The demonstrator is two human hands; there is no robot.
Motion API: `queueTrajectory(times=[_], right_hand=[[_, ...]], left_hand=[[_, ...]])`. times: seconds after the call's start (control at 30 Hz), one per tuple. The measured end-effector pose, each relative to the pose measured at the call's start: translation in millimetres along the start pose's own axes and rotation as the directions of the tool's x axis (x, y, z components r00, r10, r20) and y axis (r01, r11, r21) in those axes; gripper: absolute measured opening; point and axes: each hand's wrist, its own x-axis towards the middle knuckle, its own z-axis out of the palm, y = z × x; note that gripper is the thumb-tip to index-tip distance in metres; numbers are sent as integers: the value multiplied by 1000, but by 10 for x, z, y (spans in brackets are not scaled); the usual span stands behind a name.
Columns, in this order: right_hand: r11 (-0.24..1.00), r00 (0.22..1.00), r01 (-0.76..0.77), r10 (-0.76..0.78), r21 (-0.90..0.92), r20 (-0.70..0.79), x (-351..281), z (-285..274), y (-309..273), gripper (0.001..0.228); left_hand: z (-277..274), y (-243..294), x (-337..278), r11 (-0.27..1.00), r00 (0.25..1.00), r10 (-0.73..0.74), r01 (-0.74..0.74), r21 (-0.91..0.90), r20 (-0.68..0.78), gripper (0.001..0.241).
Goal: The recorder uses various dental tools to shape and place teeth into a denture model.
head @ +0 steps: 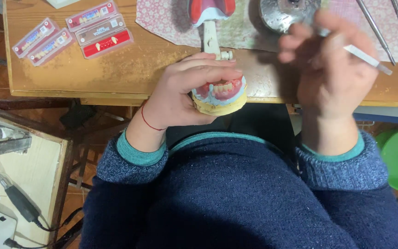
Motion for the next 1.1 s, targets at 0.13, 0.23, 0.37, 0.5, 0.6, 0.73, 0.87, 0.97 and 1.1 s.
queueTrajectory(times=[0.13,0.23,0.37,0.5,0.6,0.73,0.87,0.97,1.1], right_hand=[[996,989,11,-25,91,148,-163,189,-41,10],[983,979,-42,5,177,204,-193,292,-88,24],[1000,963,-11,13,-6,268,-238,254,-55,28],[994,952,41,-9,-97,307,-231,265,-79,29],[994,952,25,10,-111,307,-214,310,-124,28],[990,948,34,12,-139,319,-222,302,-152,27],[985,936,42,20,-166,351,-206,276,-164,26],[984,928,48,20,-174,372,-183,264,-165,26],[983,926,81,-12,-166,378,-185,263,-134,26]], left_hand=[[24,-9,-2,1000,1000,17,-17,7,-12,66],[37,-5,-3,999,999,36,-36,7,-37,61],[52,1,8,997,996,64,-62,40,-58,56],[41,13,10,996,995,80,-78,39,-53,56],[44,6,4,997,995,73,-71,32,-61,56],[47,-6,-4,998,996,66,-65,23,-59,57],[47,-17,-5,997,995,81,-79,25,-55,56],[48,-7,3,996,995,84,-82,37,-54,57],[48,-7,-1,996,995,87,-86,33,-55,57]])
